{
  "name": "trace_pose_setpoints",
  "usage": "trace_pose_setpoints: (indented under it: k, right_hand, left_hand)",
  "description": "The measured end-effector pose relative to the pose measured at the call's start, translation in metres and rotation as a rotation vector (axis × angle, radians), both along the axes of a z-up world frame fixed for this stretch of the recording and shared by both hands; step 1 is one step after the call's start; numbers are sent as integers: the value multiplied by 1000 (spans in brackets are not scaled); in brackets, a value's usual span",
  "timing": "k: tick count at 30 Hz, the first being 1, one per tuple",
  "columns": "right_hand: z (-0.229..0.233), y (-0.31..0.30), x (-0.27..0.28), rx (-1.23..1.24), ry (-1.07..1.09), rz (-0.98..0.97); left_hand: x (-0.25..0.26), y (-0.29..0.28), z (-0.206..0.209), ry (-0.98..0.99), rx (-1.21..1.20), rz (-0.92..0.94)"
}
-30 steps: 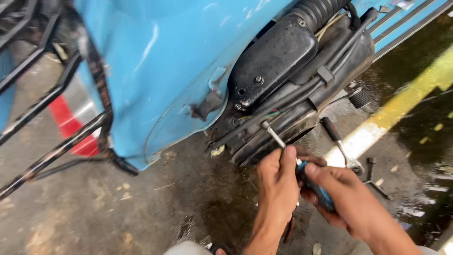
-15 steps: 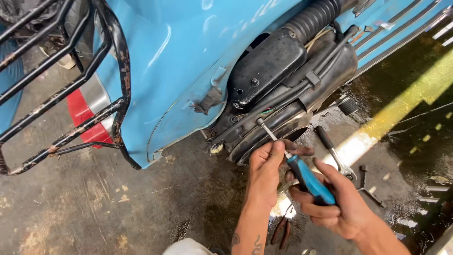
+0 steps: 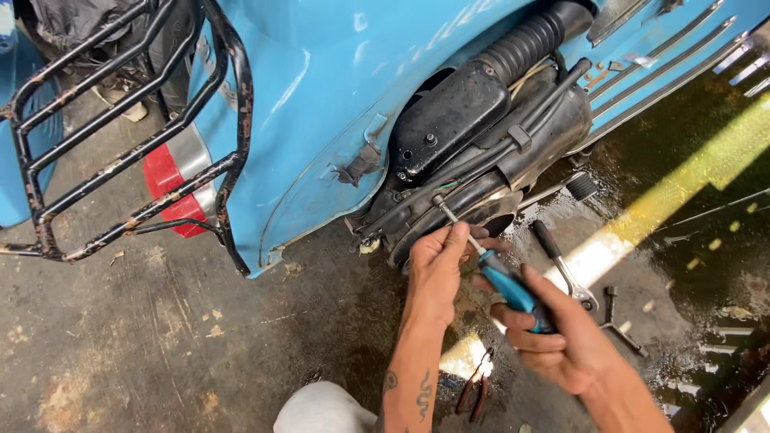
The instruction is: The person removes a bolt from the rear wheel cover of a blue scooter using a socket wrench and ratchet. They then use a screwdriver to detach the cover and place it on the ground. Finally, they handle a small metal clip with pliers.
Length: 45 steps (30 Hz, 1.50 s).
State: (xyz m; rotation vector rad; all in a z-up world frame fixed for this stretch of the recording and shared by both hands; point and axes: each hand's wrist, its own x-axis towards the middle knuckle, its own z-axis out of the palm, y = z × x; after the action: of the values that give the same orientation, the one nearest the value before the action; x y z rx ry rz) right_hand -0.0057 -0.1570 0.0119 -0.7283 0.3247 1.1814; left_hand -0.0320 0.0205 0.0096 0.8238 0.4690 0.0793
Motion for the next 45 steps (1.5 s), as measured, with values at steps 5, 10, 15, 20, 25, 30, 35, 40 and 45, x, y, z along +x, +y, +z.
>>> trace_pose_setpoints:
  k: [5,10,15,20,25,30,35,40,45]
  right_hand:
    - [30,45,-10,-702,-421,36]
    - [8,36,-17,-1421,-1551,301]
    - [30,35,-1,-1074,-954,291]
    - [0,3,13,-148,2,72]
    - [24,34,-9,-1052,-1078,335]
    - [31,22,-7,-747,-1163,55]
    - [-11,11,-15,-89,-213,42]
    - [-21,10,-18,-1375,-1609,193]
    - [28,17,-23,-373,-377,-22]
  left_hand:
    - [-1,4,-12,-65,-4,-26]
    - [3,20,-1,-59,12,-124]
    - [8,9,-11,-86,-35,-39]
    - [6,11,-8,-41,39,-75]
    - [4,24,-1,-59,149,-84]
    - [11,25,-13,117,245,-125]
    - [3,30,5,152,295,-183]
    - [-3,25,-4,102,297,-234]
    - [4,29,-18,124,198,-209]
